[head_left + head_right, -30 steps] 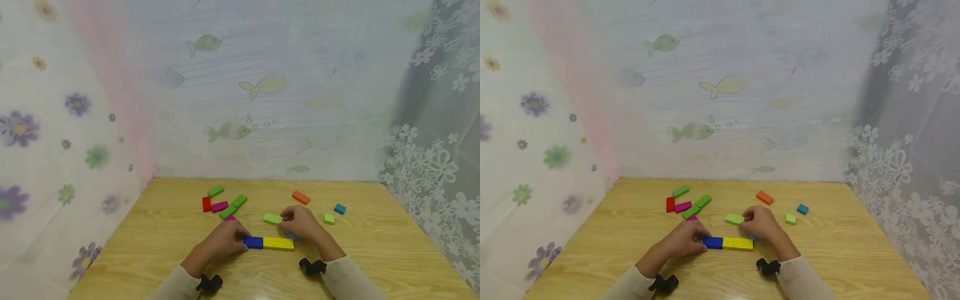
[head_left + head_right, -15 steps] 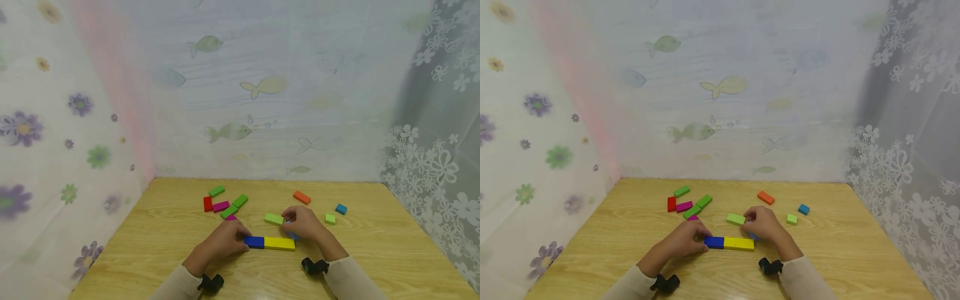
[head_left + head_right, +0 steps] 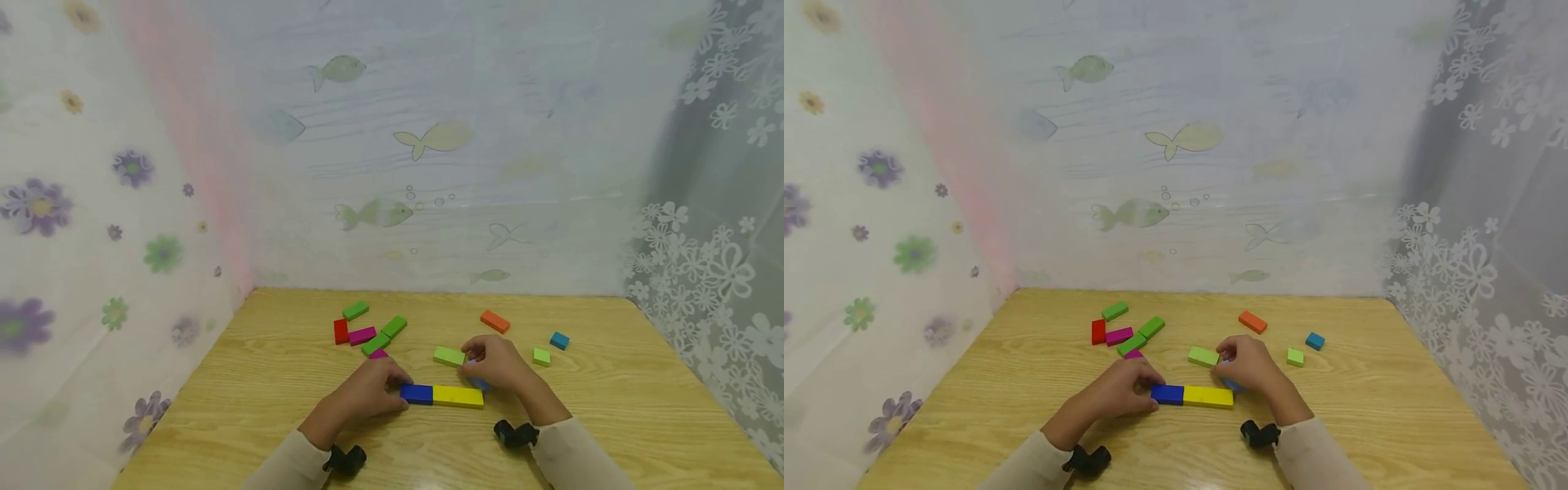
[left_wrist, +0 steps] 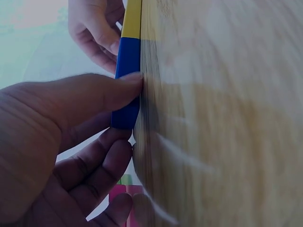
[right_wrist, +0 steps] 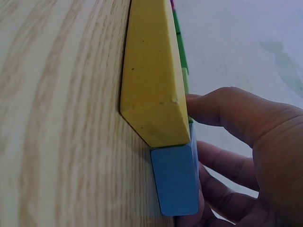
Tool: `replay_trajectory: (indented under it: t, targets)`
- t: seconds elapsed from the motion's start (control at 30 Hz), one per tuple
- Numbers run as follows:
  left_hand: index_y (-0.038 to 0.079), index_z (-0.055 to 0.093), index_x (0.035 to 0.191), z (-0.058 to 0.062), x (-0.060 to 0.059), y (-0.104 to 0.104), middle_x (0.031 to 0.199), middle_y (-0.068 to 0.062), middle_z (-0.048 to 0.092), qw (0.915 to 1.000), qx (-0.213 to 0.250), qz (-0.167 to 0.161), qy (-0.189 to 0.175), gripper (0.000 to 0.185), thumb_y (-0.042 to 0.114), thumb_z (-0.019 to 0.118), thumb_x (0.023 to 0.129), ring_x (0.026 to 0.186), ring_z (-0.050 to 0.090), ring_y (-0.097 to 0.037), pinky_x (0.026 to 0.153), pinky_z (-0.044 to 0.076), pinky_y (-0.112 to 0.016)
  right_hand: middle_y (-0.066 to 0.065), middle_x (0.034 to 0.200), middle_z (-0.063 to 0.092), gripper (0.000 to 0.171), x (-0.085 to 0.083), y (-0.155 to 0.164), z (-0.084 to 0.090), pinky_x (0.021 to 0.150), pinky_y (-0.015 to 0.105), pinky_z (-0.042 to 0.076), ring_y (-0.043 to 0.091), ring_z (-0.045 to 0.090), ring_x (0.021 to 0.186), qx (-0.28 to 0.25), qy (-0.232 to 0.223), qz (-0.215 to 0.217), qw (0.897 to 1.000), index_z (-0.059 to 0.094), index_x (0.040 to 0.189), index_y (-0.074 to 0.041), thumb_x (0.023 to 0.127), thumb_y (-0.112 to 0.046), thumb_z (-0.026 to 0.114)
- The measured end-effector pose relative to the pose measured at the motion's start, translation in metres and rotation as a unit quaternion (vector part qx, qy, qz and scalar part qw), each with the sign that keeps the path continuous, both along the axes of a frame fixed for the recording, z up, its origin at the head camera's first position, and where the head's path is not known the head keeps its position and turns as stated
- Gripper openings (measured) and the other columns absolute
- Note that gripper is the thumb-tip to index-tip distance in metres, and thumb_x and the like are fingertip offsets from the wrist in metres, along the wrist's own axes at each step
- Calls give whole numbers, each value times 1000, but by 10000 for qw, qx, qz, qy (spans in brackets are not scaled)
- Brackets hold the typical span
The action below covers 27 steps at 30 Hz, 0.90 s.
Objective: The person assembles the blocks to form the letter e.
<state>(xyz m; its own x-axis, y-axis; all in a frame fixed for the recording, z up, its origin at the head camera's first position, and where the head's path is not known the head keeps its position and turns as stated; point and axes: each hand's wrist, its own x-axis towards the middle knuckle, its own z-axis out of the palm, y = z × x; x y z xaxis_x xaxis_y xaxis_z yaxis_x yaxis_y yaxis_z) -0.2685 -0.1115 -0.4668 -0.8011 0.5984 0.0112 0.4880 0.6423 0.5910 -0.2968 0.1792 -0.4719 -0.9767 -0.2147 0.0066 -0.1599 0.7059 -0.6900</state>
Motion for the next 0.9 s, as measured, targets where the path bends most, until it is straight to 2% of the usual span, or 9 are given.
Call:
replay_trajectory:
  t: [0.23, 0.43, 0.53, 0.7, 0.9]
  targets:
    - [18, 67, 118, 0, -2, -2, 99, 12, 61, 9999, 27, -115, 37, 52, 42, 80, 74, 93, 59, -7, 82, 49, -25, -2, 91, 65, 34, 0, -2, 1, 76, 32, 50, 12, 58, 83, -20, 55, 35, 10000, 70, 101, -17, 72, -29, 83]
    - [19, 65, 120, -1, -7, -2, 106, 9, 63, 10000, 22, -87, 3, 58, 55, 72, 76, 96, 57, -5, 83, 49, -26, -4, 90, 64, 33, 0, -2, -2, 76, 32, 50, 11, 58, 82, 12, 132, -104, 9999, 71, 100, -18, 71, -28, 84]
    - [20, 65, 120, -2, -10, -1, 108, 9, 62, 9999, 75, 139, 12, 54, 57, 68, 80, 97, 57, -5, 84, 49, -28, -3, 88, 64, 33, 1, -4, -3, 74, 31, 49, 10, 56, 80, 86, 239, -115, 9996, 71, 99, -17, 70, -27, 84]
    - [19, 65, 117, -1, -16, -1, 108, 7, 62, 9973, 242, 680, 114, 44, 49, 66, 85, 98, 57, -9, 85, 49, -33, -3, 87, 64, 31, 1, -8, -3, 75, 32, 49, 10, 56, 80, 120, 331, -141, 9993, 72, 98, -16, 70, -24, 83]
    - [17, 66, 117, 1, -35, 7, 106, 4, 63, 9955, 40, 850, 424, 37, 39, 67, 87, 95, 57, -12, 81, 50, -31, -3, 88, 65, 32, 1, -6, -3, 75, 32, 49, 10, 56, 80, 60, 265, -174, 9995, 71, 98, -16, 70, -25, 84]
